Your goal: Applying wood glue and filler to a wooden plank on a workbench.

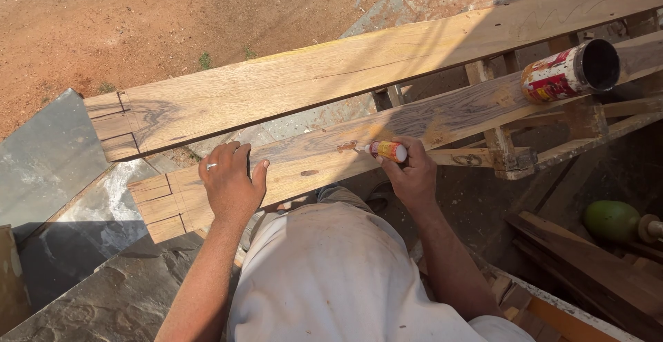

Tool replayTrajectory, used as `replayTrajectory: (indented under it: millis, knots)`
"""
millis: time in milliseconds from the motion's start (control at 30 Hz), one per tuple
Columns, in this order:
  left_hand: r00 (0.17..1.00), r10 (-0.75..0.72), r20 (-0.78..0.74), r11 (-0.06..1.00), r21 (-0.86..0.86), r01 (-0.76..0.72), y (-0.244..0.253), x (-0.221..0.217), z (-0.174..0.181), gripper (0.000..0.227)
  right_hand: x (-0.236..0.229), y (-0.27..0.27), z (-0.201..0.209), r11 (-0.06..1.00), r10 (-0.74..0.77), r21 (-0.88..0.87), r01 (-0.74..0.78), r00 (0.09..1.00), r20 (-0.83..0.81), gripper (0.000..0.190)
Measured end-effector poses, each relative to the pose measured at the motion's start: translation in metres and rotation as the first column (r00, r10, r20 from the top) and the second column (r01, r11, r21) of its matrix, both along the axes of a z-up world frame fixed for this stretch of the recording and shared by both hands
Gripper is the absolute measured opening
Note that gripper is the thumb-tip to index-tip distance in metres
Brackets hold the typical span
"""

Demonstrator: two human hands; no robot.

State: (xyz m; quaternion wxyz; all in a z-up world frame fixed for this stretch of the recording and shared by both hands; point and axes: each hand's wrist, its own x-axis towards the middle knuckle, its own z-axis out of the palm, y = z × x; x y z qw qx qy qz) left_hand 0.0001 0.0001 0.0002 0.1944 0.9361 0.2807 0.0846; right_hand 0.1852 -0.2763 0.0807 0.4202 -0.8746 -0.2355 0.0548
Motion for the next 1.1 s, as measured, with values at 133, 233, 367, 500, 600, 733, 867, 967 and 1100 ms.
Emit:
replayTrajectory:
  millis: [133, 233, 367, 500, 600, 733, 867, 967, 1100]
  knots:
    - [1.000, 0.003, 0.005, 1.000, -0.009, -0.003, 0.000, 0.000, 0.001, 0.047, -0.001, 0.001, -0.002, 1.000, 0.005, 0.012, -0.005, 1.000, 0.004, 0.038]
    - [1.000, 0.002, 0.009, 1.000, -0.009, -0.002, 0.000, 0.000, 0.001, 0.047, -0.002, 0.004, -0.003, 0.999, 0.023, 0.031, -0.023, 1.000, 0.003, 0.037]
    - [1.000, 0.002, 0.018, 1.000, -0.012, -0.002, -0.001, 0.000, 0.001, 0.047, -0.002, 0.004, -0.005, 1.000, 0.008, 0.013, -0.008, 1.000, -0.024, 0.037]
    - [1.000, 0.009, 0.019, 1.000, -0.022, -0.008, 0.000, 0.001, 0.003, 0.047, -0.001, 0.003, -0.004, 1.000, -0.007, 0.017, 0.007, 1.000, 0.001, 0.037]
    - [1.000, 0.009, 0.024, 1.000, -0.018, -0.008, -0.001, 0.001, 0.003, 0.046, 0.000, 0.003, -0.004, 1.000, -0.016, 0.007, 0.016, 1.000, 0.000, 0.039]
    - [0.999, 0.007, 0.033, 1.000, -0.015, -0.007, -0.001, 0.000, 0.002, 0.046, -0.001, 0.005, -0.007, 1.000, -0.004, -0.002, 0.004, 1.000, 0.029, 0.039]
    - [1.000, 0.003, 0.022, 1.000, 0.002, -0.003, 0.000, 0.000, 0.001, 0.046, -0.002, 0.010, -0.004, 1.000, 0.011, 0.021, -0.011, 1.000, 0.000, 0.039]
    - [0.999, 0.003, 0.036, 1.000, -0.005, -0.002, 0.000, 0.000, 0.001, 0.045, -0.002, 0.012, -0.002, 1.000, 0.020, 0.011, -0.020, 1.000, 0.006, 0.038]
    - [0.999, 0.004, 0.032, 1.000, 0.001, -0.004, 0.000, 0.000, 0.002, 0.046, 0.000, 0.010, -0.002, 1.000, 0.013, 0.007, -0.013, 1.000, -0.015, 0.038]
